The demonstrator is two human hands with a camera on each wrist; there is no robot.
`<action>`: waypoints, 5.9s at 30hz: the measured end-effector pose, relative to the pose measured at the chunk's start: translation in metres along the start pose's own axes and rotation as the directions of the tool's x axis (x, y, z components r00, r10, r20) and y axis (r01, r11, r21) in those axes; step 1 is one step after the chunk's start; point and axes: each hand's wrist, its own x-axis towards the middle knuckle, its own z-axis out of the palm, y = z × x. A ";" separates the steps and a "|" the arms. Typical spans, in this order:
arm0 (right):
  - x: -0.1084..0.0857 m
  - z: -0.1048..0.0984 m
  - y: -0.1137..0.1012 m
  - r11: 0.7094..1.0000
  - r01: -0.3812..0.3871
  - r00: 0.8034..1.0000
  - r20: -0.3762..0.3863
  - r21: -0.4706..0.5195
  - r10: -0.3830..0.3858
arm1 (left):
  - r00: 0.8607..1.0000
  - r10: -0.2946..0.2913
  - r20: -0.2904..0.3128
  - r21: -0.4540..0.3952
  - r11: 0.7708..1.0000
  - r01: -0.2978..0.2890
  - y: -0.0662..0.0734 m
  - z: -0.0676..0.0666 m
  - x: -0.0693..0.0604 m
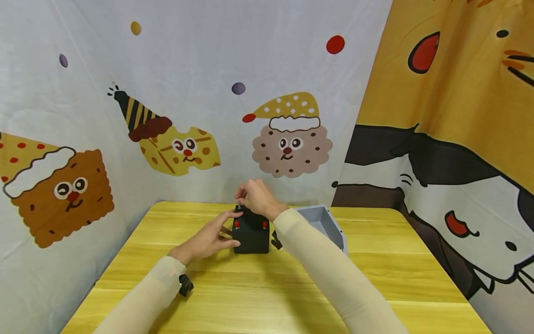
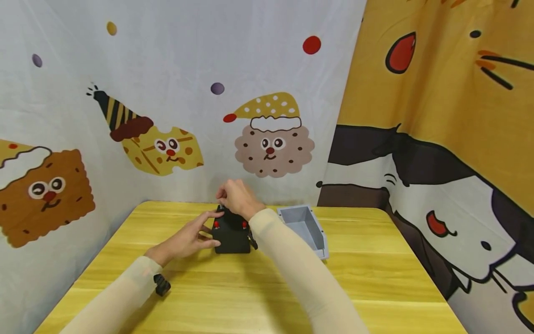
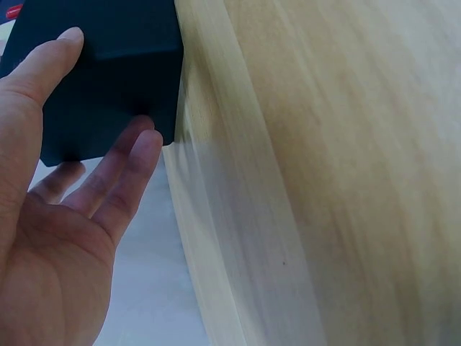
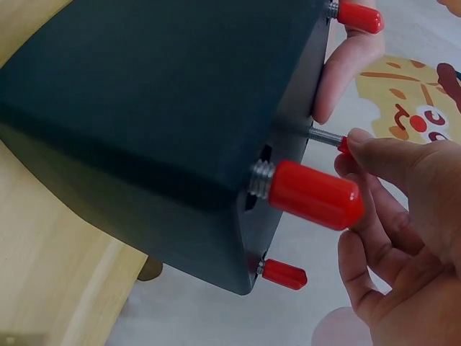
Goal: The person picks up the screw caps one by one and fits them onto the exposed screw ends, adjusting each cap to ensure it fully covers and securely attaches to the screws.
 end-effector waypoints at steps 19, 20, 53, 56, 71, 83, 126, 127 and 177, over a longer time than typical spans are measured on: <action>0.000 -0.001 0.000 0.998 -0.022 0.997 0.072 -0.057 0.027 | 1.000 -0.011 -0.002 0.012 1.000 0.011 0.004 0.000 -0.002; 0.000 -0.001 0.000 0.998 -0.026 0.997 0.074 -0.062 0.031 | 1.000 -0.009 -0.002 0.011 1.000 0.009 0.004 0.000 -0.002; -0.002 0.001 0.000 0.992 -0.129 0.988 0.084 -0.008 0.129 | 1.000 -0.008 -0.003 -0.001 1.000 0.007 0.002 0.001 -0.001; -0.003 0.001 0.000 0.993 -0.116 0.989 0.096 -0.010 0.117 | 1.000 -0.013 -0.002 0.001 1.000 0.013 0.002 0.001 -0.002; -0.012 -0.007 -0.002 0.999 -0.017 0.992 0.121 -0.029 0.021 | 1.000 -0.027 -0.010 0.019 0.999 0.027 0.007 0.001 -0.003; -0.027 -0.009 0.000 0.998 0.034 0.996 0.086 -0.051 -0.030 | 0.999 -0.034 -0.011 0.035 0.999 0.035 0.009 0.003 -0.003; -0.090 -0.021 0.009 0.982 0.150 0.988 -0.055 0.118 -0.144 | 0.998 -0.056 -0.014 0.056 0.997 0.057 0.010 0.001 -0.006; -0.092 -0.022 0.009 0.981 0.153 0.987 -0.060 0.119 -0.147 | 0.998 -0.055 -0.015 0.057 0.997 0.056 0.010 0.001 -0.007; -0.219 -0.057 0.102 0.999 0.039 0.988 -0.148 0.035 -0.033 | 0.995 -0.095 0.030 0.159 0.983 0.089 0.022 0.005 -0.010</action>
